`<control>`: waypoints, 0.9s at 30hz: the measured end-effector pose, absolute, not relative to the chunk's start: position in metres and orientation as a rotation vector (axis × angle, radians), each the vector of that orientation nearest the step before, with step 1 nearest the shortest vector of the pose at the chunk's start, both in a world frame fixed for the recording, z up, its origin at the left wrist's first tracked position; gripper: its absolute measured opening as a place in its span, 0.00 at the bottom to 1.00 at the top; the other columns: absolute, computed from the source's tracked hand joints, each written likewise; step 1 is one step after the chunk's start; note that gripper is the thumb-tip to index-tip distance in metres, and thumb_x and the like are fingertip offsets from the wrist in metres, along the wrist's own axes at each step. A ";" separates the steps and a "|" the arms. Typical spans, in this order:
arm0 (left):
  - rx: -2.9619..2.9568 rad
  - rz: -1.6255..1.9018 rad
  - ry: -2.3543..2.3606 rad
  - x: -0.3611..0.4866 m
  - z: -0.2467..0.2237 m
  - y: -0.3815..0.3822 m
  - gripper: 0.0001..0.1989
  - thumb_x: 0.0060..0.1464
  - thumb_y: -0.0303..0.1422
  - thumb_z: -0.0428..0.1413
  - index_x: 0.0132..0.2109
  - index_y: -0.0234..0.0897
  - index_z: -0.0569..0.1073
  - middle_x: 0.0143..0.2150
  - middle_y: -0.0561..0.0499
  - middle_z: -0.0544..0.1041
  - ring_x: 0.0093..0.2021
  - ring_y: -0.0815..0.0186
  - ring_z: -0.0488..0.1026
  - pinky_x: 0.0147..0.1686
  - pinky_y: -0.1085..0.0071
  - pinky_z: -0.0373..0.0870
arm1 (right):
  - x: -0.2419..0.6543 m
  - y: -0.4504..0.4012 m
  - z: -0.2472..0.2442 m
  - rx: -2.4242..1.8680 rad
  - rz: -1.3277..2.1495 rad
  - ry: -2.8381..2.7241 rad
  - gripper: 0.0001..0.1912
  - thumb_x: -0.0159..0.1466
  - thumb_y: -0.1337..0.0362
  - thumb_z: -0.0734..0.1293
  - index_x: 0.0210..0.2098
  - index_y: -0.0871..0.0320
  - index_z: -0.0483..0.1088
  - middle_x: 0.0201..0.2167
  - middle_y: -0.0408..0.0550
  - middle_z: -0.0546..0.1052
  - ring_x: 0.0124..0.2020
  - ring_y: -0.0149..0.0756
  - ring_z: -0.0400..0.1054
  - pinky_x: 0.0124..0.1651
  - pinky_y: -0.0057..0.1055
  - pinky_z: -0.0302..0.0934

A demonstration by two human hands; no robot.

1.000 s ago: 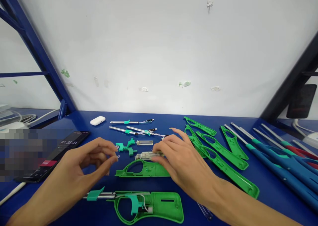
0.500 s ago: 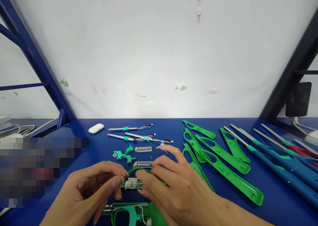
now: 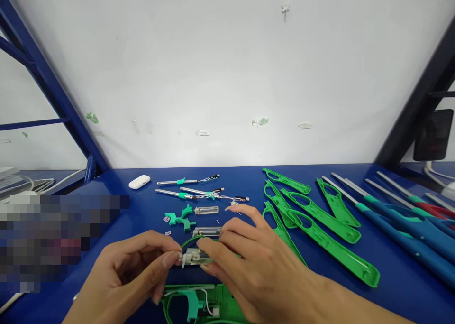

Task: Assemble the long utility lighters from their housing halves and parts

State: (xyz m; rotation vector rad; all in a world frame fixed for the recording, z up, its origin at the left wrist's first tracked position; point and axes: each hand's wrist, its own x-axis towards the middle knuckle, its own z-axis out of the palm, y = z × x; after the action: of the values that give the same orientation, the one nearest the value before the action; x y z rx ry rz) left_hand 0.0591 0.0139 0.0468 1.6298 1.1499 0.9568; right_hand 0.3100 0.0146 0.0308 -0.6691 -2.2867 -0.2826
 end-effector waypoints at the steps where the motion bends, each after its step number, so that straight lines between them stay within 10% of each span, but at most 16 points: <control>1: 1.653 0.960 1.147 0.058 0.047 0.015 0.20 0.63 0.54 0.64 0.38 0.42 0.85 0.22 0.55 0.72 0.21 0.69 0.66 0.23 0.74 0.68 | 0.310 0.015 0.031 -0.672 -0.284 -2.287 0.13 0.80 0.68 0.61 0.59 0.60 0.73 0.37 0.43 0.83 0.39 0.38 0.74 0.70 0.46 0.53; 27: 2.074 1.119 1.182 0.064 0.044 0.004 0.13 0.70 0.41 0.60 0.37 0.43 0.82 0.27 0.56 0.78 0.23 0.70 0.69 0.21 0.78 0.66 | 0.317 0.020 0.019 -0.679 -0.267 -2.344 0.17 0.74 0.75 0.62 0.60 0.60 0.72 0.39 0.45 0.81 0.42 0.41 0.71 0.70 0.49 0.49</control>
State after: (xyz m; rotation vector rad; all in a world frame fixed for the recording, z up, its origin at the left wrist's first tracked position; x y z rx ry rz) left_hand 0.0642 0.0039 0.0437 2.0744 1.1823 1.1195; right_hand 0.3175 0.0201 0.0186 -0.6789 -2.3437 -0.2672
